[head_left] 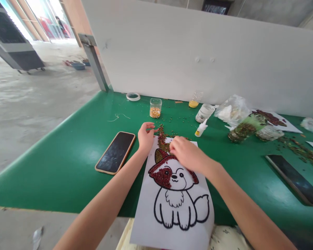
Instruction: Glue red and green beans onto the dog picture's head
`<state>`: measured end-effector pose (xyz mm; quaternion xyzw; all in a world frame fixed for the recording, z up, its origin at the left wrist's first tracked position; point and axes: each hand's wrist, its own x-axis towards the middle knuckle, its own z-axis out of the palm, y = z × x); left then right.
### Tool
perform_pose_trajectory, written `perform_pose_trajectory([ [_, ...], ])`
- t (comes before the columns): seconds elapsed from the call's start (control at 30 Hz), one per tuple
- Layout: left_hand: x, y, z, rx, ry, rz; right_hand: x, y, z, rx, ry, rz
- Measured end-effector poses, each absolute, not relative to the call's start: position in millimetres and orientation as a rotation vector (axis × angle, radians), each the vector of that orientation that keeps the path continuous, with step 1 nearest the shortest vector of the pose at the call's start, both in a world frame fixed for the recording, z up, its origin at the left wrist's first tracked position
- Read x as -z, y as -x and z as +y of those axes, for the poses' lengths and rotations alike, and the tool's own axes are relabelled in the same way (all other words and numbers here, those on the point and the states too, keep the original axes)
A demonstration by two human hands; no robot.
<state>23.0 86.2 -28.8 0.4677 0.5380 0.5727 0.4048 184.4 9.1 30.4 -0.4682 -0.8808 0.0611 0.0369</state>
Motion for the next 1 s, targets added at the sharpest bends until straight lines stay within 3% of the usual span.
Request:
perform_pose_trajectory([
  [0.13,29,-23,86,-1.447,-1.188,1.353,-25,-151,-20,-0.170,1.104,-2.873],
  [1.0,30,-24,86,-1.450,-1.209,1.346,-16,-149,-17,-0.156,1.016,-2.854],
])
